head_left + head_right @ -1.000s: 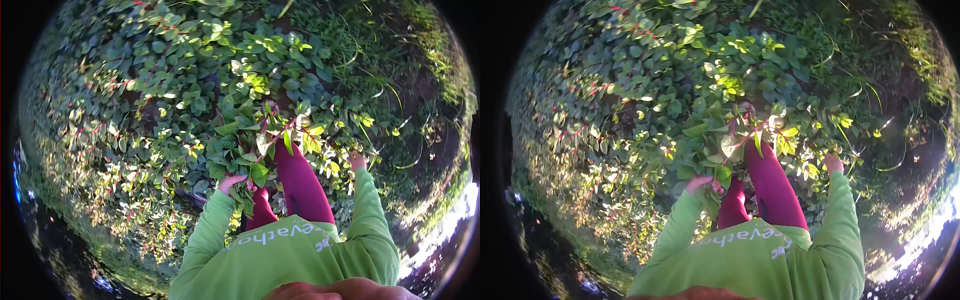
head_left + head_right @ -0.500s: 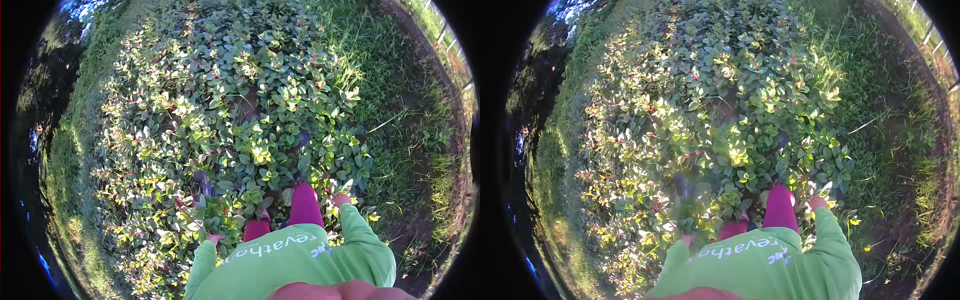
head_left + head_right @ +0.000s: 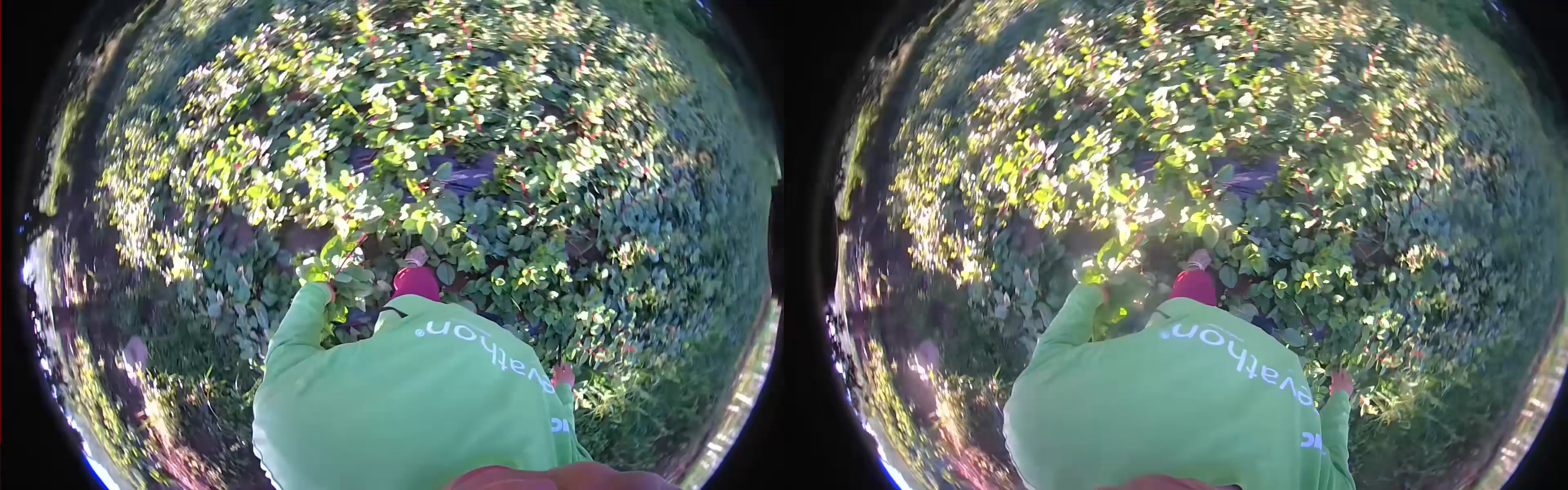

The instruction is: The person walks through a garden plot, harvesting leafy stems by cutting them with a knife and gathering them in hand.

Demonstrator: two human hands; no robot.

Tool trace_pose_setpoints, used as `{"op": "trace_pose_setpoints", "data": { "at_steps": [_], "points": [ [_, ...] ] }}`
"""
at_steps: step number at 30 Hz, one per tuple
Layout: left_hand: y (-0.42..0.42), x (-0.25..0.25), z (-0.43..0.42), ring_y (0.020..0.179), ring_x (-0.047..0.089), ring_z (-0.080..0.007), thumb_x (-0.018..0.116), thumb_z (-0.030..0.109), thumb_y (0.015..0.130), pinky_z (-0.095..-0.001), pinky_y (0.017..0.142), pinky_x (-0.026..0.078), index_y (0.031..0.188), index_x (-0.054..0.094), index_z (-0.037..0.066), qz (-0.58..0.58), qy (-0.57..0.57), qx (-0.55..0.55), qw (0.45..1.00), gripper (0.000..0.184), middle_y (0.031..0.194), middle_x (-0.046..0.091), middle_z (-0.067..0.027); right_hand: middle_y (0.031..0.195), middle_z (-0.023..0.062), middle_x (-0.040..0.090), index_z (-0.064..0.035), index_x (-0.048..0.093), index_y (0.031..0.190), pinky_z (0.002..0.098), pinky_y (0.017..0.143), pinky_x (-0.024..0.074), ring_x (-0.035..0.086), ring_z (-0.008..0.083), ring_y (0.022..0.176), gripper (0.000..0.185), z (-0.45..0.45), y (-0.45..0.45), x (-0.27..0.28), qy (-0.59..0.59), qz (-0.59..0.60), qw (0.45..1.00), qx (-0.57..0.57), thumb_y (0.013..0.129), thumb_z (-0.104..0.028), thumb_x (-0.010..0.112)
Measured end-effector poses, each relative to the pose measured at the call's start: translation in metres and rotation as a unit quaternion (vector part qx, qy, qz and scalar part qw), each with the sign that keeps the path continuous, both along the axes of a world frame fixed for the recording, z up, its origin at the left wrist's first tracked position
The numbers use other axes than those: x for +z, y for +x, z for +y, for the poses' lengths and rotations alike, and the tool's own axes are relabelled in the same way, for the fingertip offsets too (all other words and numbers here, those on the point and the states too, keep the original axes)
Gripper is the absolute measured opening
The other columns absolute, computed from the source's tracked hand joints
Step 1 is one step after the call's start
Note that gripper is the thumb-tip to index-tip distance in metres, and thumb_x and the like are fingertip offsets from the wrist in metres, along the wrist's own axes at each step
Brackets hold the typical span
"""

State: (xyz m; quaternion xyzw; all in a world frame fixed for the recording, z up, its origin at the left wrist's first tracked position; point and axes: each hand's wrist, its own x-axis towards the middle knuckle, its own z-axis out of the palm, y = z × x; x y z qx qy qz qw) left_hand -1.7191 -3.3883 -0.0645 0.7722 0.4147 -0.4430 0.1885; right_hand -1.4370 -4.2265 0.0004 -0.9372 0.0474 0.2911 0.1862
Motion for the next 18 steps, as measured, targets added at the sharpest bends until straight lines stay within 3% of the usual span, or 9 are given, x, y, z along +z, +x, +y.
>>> {"op": "trace_pose_setpoints", "data": {
  "at_steps": [1,4,7,13,14,15,16,17,18],
  "points": [
    [-0.022,-0.005,-0.011,0.096,0.058,-0.0264,0.054,0.037,0.084,-0.0396,0.086,0.047,0.120,0.054,0.011,0.014,-0.004,0.035,0.999,0.044,0.106,0.061,-0.0113,0.091,0.0088,0.065,-0.0136,0.064,0.100,0.0412,0.075,0.0488,0.063,0.0298,0.089,0.034,0.107,0.030,0.123,-0.119,0.143,0.977,-0.103,0.081,-0.041,0.058],
    [-0.055,-0.012,-0.034,0.099,0.058,-0.0275,0.058,0.037,0.079,-0.0400,0.087,0.047,0.116,0.058,0.013,0.044,-0.015,0.121,0.992,0.044,0.108,0.062,-0.0114,0.072,0.0068,0.062,-0.0116,0.063,0.101,0.0378,0.060,0.0488,0.062,0.0255,0.067,0.030,-0.002,0.063,-0.025,-0.241,-0.013,0.949,0.200,0.082,-0.034,0.057],
    [-0.078,-0.027,-0.036,0.102,0.059,-0.0287,0.061,0.038,0.074,-0.0404,0.088,0.047,0.113,0.062,0.014,0.071,-0.027,0.153,0.985,0.045,0.111,0.062,-0.0114,0.068,0.0064,0.060,-0.0110,0.063,0.101,0.0366,0.055,0.0470,0.060,0.0235,0.061,0.029,0.096,0.107,0.030,-0.192,0.057,0.966,0.164,0.081,-0.031,0.057],
    [-0.078,-0.024,0.071,0.110,0.057,-0.0290,0.066,0.039,0.068,-0.0408,0.094,0.045,0.114,0.064,0.018,0.113,-0.045,0.192,0.974,0.050,0.118,0.060,-0.0121,0.060,0.0056,0.055,-0.0098,0.063,0.100,0.0342,0.046,0.0435,0.054,0.0194,0.049,0.026,0.262,0.201,0.043,-0.015,0.001,0.967,0.253,0.081,-0.026,0.057],
    [-0.051,0.047,0.089,0.107,0.059,-0.0284,0.063,0.039,0.070,-0.0393,0.091,0.046,0.108,0.067,0.015,0.068,0.004,0.111,0.991,0.045,0.112,0.063,-0.0129,0.059,0.0044,0.052,-0.0114,0.065,0.099,0.0329,0.039,0.0386,0.048,0.0151,0.043,0.023,0.345,0.197,0.104,-0.040,0.069,0.984,0.162,0.079,-0.023,0.060],
    [-0.095,-0.037,0.115,0.103,0.061,-0.0286,0.060,0.040,0.072,-0.0373,0.087,0.048,0.104,0.068,0.011,-0.007,0.054,0.108,0.993,0.044,0.106,0.065,-0.0124,0.059,0.0044,0.052,-0.0114,0.065,0.099,0.0329,0.039,0.0386,0.048,0.0151,0.043,0.023,0.370,0.210,0.104,-0.041,0.071,0.981,0.176,0.079,-0.023,0.060],
    [-0.082,-0.015,0.146,0.100,0.062,-0.0300,0.059,0.038,0.071,-0.0367,0.084,0.049,0.103,0.068,0.009,0.008,-0.004,0.117,0.993,0.044,0.104,0.066,-0.0126,0.059,0.0038,0.052,-0.0116,0.065,0.097,0.0322,0.039,0.0386,0.049,0.0149,0.044,0.021,0.394,0.220,0.102,-0.029,0.076,0.986,0.143,0.080,-0.023,0.060],
    [-0.033,0.107,0.158,0.099,0.062,-0.0323,0.060,0.035,0.070,-0.0375,0.084,0.049,0.102,0.068,0.007,-0.004,0.050,0.213,0.976,0.042,0.104,0.065,-0.0158,0.059,0.0032,0.052,-0.0118,0.064,0.094,0.0315,0.040,0.0386,0.050,0.0148,0.045,0.019,0.417,0.227,0.098,-0.015,0.082,0.990,0.110,0.080,-0.023,0.060],
    [-0.051,0.068,0.186,0.098,0.062,-0.0333,0.059,0.032,0.070,-0.0388,0.085,0.049,0.100,0.067,0.005,-0.041,0.087,0.190,0.977,0.041,0.103,0.065,-0.0185,0.069,0.0126,0.064,-0.0092,0.067,0.089,0.0376,0.060,0.0462,0.061,0.0245,0.062,0.029,0.443,0.234,0.102,-0.046,0.076,0.982,0.167,0.077,-0.034,0.060]
  ]
}}
